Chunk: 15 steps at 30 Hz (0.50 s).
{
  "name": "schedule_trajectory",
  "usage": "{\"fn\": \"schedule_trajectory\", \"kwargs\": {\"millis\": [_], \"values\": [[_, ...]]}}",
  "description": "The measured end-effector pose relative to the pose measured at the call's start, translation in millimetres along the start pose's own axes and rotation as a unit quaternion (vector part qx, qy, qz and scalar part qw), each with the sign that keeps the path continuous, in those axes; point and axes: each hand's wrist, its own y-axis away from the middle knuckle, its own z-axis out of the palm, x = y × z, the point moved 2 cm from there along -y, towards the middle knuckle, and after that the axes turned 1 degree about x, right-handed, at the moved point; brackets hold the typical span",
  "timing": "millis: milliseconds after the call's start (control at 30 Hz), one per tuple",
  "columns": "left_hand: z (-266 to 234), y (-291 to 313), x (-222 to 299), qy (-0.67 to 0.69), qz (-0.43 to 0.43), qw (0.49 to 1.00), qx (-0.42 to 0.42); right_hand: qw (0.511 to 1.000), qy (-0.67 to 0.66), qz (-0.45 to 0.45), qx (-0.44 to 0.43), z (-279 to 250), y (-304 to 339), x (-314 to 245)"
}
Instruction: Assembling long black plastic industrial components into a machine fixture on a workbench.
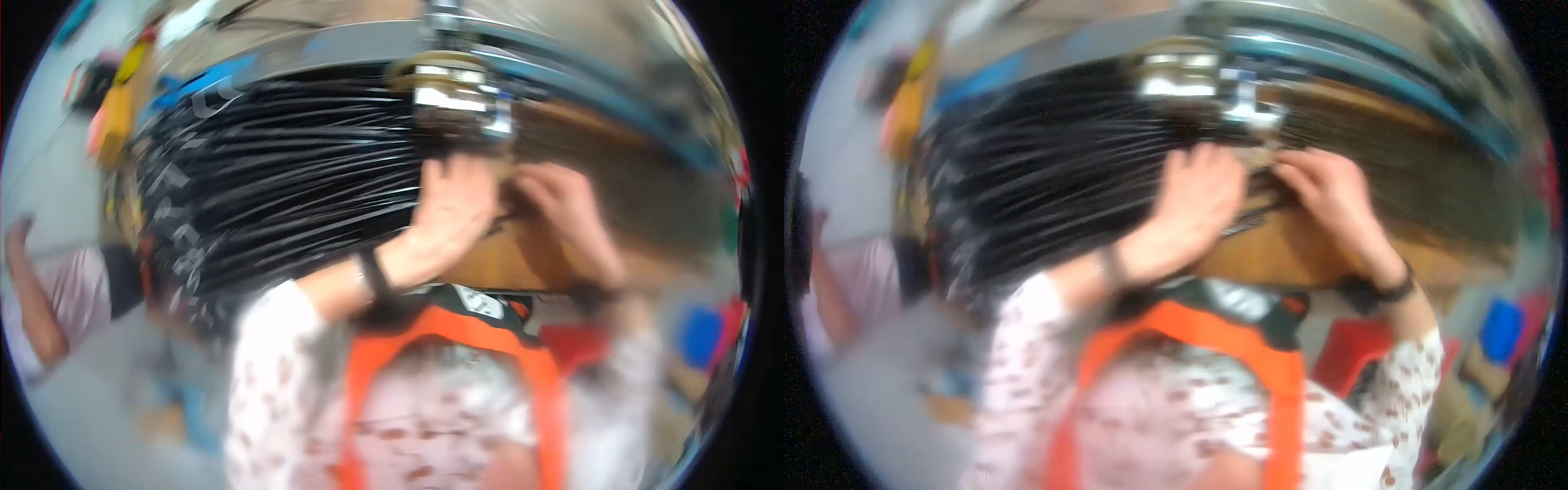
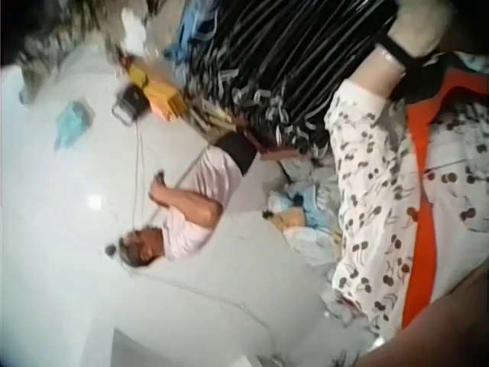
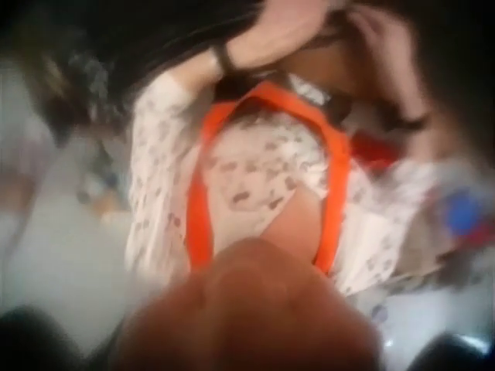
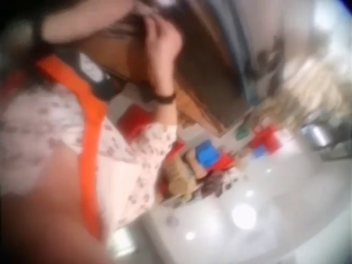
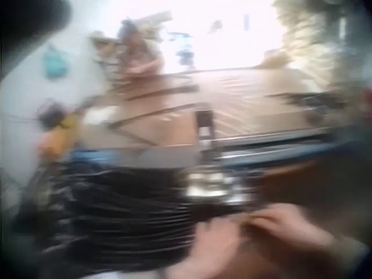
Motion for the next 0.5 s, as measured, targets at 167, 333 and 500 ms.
{"fn": "schedule_trajectory", "kwargs": {"millis": [167,333,500], "values": [[-4.7,9.0,-2.9,0.121,-0.026,0.989,0.078,0.974,-0.196,0.103,-0.053,4.2,4.4,5.9],[-15.2,10.6,4.0,0.135,0.028,0.990,0.034,0.979,-0.192,0.033,-0.062,-1.3,8.5,-0.7],[-36.6,-13.1,18.3,0.122,0.101,0.987,0.012,0.973,0.007,-0.187,0.132,-0.5,39.2,15.2]]}}
